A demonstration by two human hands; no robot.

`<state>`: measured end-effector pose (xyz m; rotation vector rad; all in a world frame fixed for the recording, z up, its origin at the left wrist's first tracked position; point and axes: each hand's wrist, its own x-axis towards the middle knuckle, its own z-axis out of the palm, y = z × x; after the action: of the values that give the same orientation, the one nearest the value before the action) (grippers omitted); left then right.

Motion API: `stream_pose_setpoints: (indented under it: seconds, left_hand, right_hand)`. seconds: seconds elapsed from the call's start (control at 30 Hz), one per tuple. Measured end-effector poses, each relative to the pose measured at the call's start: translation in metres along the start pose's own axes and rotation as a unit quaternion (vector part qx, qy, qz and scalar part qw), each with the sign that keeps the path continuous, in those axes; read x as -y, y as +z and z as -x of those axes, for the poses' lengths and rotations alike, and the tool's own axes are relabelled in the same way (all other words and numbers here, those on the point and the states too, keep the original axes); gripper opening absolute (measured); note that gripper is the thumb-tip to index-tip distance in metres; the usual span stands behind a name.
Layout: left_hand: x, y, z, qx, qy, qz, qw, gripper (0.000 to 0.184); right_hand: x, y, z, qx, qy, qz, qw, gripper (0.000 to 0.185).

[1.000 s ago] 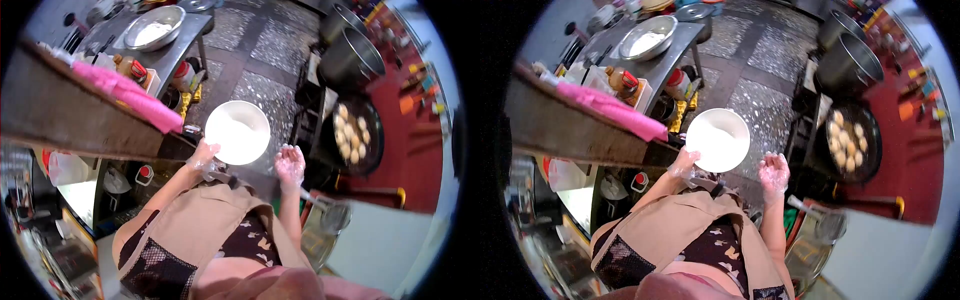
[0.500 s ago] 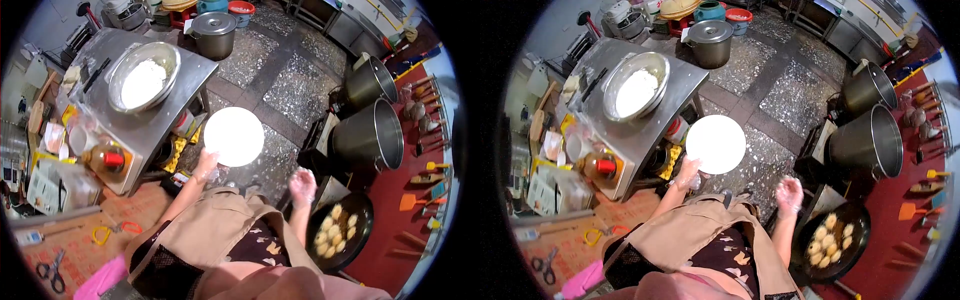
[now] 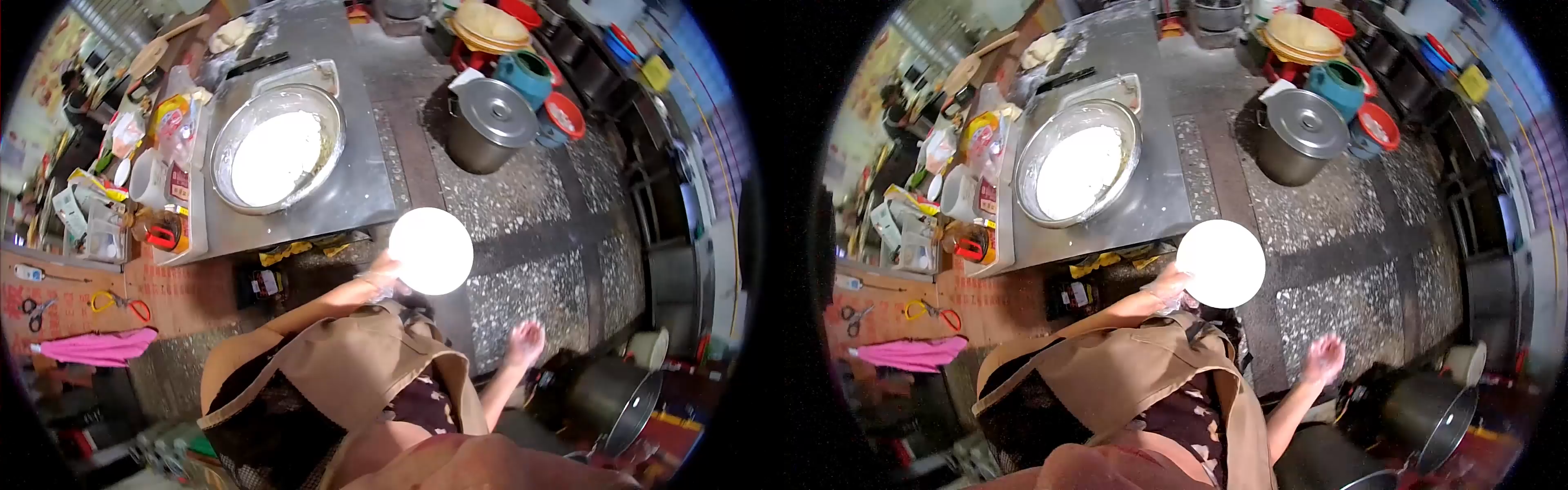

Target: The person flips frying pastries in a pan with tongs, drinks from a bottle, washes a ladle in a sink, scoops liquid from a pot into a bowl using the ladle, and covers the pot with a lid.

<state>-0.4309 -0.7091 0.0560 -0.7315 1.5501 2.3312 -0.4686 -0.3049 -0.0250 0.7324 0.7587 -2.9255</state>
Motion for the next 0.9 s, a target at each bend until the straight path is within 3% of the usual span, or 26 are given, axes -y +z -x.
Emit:
stream_pose_setpoints:
  seconds: [0.07,0.1,0.13,0.17,0.23,0.3,0.33,0.37,0.4,0.43,0.53,0.67,0.73,0.77,0.83,0.87,0.9]
  left_hand:
    - [-0.01,0.0,-0.029,0.005,0.02,0.028,0.999,0.045]
    - [-0.016,0.0,-0.042,-0.01,0.023,0.036,0.999,0.045]
    - [-0.022,0.002,-0.056,-0.02,0.052,0.063,0.996,0.047]
    - [-0.027,0.002,-0.073,-0.031,0.082,0.09,0.992,0.048]
    - [-0.01,-0.009,-0.125,-0.051,0.085,0.112,0.989,0.05]
    - [0.017,-0.024,-0.187,-0.154,0.151,0.126,0.968,0.05]
    - [-0.052,0.005,-0.182,-0.236,0.002,0.052,0.97,0.043]
    - [-0.061,-0.007,-0.216,-0.22,-0.006,0.048,0.974,0.043]
    - [-0.051,-0.024,-0.247,-0.189,0.071,0.065,0.977,0.04]
    - [-0.033,-0.02,-0.262,-0.156,0.127,0.095,0.975,0.037]
    - [-0.128,0.025,-0.301,-0.188,0.085,0.201,0.958,0.038]
    - [-0.17,0.034,-0.36,-0.201,0.079,0.191,0.957,0.046]
    - [-0.183,0.031,-0.385,-0.175,0.077,0.193,0.962,0.053]
    - [-0.188,0.031,-0.396,-0.193,0.049,0.161,0.967,0.051]
    - [-0.189,0.033,-0.419,-0.25,0.011,0.13,0.959,0.045]
    - [-0.175,0.023,-0.428,-0.224,-0.002,0.106,0.969,0.045]
    - [-0.133,0.004,-0.435,-0.257,-0.015,0.116,0.959,0.045]
  right_hand:
    - [-0.001,0.089,-0.088,0.17,0.106,0.022,0.98,0.021]
    - [-0.011,0.141,-0.114,0.142,0.115,0.036,0.983,0.02]
    - [-0.02,0.175,-0.152,0.19,0.182,0.017,0.965,0.021]
    - [-0.031,0.2,-0.189,0.165,0.198,0.034,0.966,0.02]
    - [-0.057,0.244,-0.245,0.206,0.223,0.079,0.95,0.019]
    - [-0.085,0.275,-0.286,0.209,0.26,0.057,0.941,0.018]
    - [-0.099,0.285,-0.303,0.239,0.262,0.069,0.932,0.018]
    - [-0.112,0.289,-0.32,0.163,0.252,0.081,0.95,0.017]
    - [-0.121,0.279,-0.347,0.188,0.269,0.102,0.939,0.015]
    - [-0.129,0.273,-0.363,0.126,0.272,0.088,0.95,0.014]
    - [-0.135,0.296,-0.409,-0.008,0.293,0.145,0.945,0.014]
    - [-0.125,0.317,-0.504,-0.067,0.237,0.23,0.942,0.014]
    - [-0.128,0.317,-0.571,-0.051,0.174,0.397,0.899,0.02]
    - [-0.137,0.317,-0.607,-0.059,0.175,0.396,0.9,0.02]
    - [-0.16,0.311,-0.684,-0.001,0.129,0.609,0.782,0.034]
    - [-0.178,0.303,-0.727,0.019,0.095,0.702,0.706,0.04]
    - [-0.198,0.293,-0.772,0.04,0.057,0.782,0.62,0.046]
